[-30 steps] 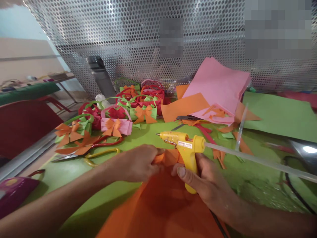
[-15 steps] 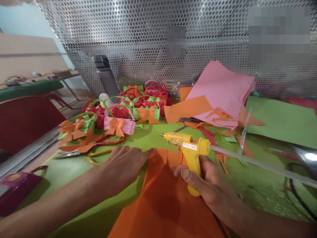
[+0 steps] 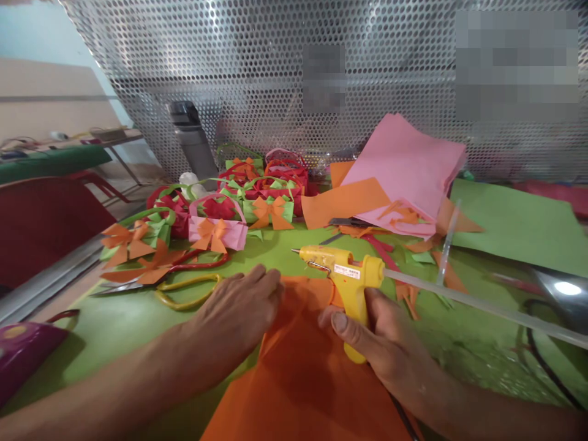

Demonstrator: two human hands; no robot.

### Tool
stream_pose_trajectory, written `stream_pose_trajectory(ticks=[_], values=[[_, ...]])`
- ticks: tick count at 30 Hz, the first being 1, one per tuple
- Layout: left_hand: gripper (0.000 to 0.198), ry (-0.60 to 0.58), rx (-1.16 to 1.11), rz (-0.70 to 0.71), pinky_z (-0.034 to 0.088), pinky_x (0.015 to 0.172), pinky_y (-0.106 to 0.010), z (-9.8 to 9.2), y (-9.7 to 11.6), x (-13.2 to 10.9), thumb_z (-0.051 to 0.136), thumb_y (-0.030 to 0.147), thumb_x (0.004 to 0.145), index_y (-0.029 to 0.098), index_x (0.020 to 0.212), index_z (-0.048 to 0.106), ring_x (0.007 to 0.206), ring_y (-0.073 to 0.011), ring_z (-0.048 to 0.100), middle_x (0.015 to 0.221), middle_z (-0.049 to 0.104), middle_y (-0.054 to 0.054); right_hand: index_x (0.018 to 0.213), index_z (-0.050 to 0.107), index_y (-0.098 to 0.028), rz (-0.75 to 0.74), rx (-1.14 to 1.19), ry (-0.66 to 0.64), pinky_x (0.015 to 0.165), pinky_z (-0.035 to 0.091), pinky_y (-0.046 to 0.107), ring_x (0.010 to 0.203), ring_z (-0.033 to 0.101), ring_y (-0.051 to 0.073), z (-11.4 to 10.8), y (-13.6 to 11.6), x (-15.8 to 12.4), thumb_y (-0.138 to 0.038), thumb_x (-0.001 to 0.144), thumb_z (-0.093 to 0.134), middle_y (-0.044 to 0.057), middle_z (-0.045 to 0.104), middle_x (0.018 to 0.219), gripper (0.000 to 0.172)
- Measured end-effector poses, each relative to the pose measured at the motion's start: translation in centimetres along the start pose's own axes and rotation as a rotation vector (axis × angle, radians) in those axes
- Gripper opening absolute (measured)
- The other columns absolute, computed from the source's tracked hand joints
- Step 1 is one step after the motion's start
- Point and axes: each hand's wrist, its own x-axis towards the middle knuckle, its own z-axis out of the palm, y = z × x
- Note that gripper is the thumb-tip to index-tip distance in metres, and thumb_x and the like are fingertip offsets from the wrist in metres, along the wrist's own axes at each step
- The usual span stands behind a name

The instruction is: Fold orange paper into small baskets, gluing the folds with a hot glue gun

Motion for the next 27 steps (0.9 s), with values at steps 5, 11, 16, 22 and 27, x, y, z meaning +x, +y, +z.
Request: stream_pose_trajectory(ticks=[5, 11, 16, 22, 27], values=[[0.035, -0.002, -0.083, 0.062, 0.038, 0.057, -0.031, 0.1, -0.2, -0.1, 0.042, 0.004, 0.077, 0.016, 0.108, 0.052, 0.082, -0.0216, 0.049, 0.098, 0.053, -0.008, 0.089, 0.056, -0.021, 0.000, 0.012, 0.001, 0.051, 0.038, 0.025, 0.058, 0.045, 0.013, 0.0, 0.1, 0.0, -0.053, 0.077, 0.054, -0.002, 0.054, 0.070, 0.034], [0.032, 0.020, -0.130, 0.048, 0.039, 0.058, -0.031, 1.0, -0.5, 0.1, 0.041, 0.010, 0.082, 0.019, 0.111, 0.049, 0.084, -0.0214, 0.048, 0.101, 0.052, -0.007, 0.087, 0.055, -0.021, 0.017, 0.005, -0.013, 0.049, 0.039, 0.025, 0.057, 0.043, 0.013, 0.0, -0.1, 0.1, -0.055, 0.077, 0.053, 0.000, 0.055, 0.072, 0.036], [0.030, 0.082, -0.150, 0.056, 0.038, 0.057, -0.031, 2.2, -1.0, 0.6, 0.037, 0.018, 0.088, 0.022, 0.117, 0.046, 0.083, -0.0215, 0.046, 0.100, 0.051, -0.006, 0.088, 0.057, -0.022, 0.006, -0.030, 0.006, 0.053, 0.041, 0.028, 0.061, 0.048, 0.016, -0.1, -0.2, 0.0, -0.055, 0.076, 0.053, 0.000, 0.057, 0.074, 0.034], [0.033, 0.119, -0.113, 0.081, 0.037, 0.055, -0.031, 2.5, -1.0, 1.0, 0.036, 0.024, 0.091, 0.025, 0.122, 0.043, 0.084, -0.0223, 0.045, 0.101, 0.051, -0.007, 0.090, 0.059, -0.024, -0.006, -0.048, 0.016, 0.053, 0.041, 0.030, 0.061, 0.049, 0.017, -0.1, -0.2, -0.2, -0.053, 0.077, 0.053, 0.002, 0.058, 0.075, 0.032], [0.035, 0.112, -0.072, 0.079, 0.034, 0.053, -0.030, 2.5, -1.0, 1.6, 0.041, 0.022, 0.087, 0.026, 0.122, 0.044, 0.081, -0.0220, 0.045, 0.098, 0.052, -0.007, 0.089, 0.058, -0.021, -0.021, -0.054, 0.033, 0.054, 0.042, 0.026, 0.061, 0.049, 0.015, 0.0, -0.1, 0.0, -0.054, 0.076, 0.055, 0.000, 0.058, 0.073, 0.036]])
